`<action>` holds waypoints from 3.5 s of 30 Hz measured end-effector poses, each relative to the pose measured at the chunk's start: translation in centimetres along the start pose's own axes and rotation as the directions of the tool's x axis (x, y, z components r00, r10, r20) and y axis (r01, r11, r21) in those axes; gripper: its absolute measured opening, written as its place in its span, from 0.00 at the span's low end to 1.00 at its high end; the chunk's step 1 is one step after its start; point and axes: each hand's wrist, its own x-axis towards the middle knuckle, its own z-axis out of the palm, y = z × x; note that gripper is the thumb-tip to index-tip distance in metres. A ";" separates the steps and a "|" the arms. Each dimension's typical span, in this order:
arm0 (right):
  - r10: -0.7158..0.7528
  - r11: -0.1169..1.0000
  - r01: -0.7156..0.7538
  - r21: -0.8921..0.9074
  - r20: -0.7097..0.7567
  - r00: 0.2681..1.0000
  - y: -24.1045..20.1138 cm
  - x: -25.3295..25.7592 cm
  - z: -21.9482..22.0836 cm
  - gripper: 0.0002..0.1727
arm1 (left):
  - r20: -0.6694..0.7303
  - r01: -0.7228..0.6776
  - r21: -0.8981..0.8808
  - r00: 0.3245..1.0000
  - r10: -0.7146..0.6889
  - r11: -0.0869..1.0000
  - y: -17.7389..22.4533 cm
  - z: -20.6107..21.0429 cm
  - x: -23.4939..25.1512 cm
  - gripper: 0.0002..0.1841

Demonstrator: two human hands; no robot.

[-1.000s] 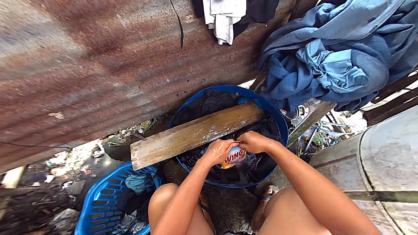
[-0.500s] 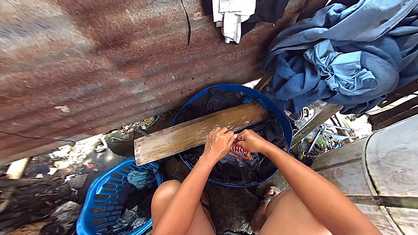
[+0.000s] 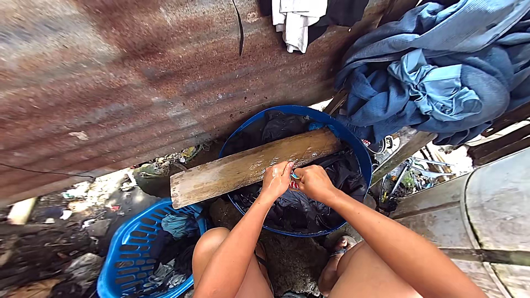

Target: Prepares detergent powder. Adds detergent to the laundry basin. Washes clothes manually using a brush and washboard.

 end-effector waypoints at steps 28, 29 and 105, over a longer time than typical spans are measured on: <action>0.031 0.955 -0.105 0.279 0.257 0.966 1.7 1.1 -0.7 0.10 | 0.285 -0.136 0.127 0.954 0.095 0.982 -0.3 -2.5 0.1 0.21; 0.030 0.956 -0.104 0.274 0.260 0.965 1.6 1.1 -0.8 0.10 | 0.285 -0.115 0.146 0.956 0.070 0.983 -0.1 -2.4 0.1 0.22; 0.378 0.063 -0.382 0.922 0.333 0.864 5.3 0.5 -1.8 0.13 | 0.000 -0.217 -0.126 0.976 0.219 0.968 -0.7 -0.3 0.4 0.14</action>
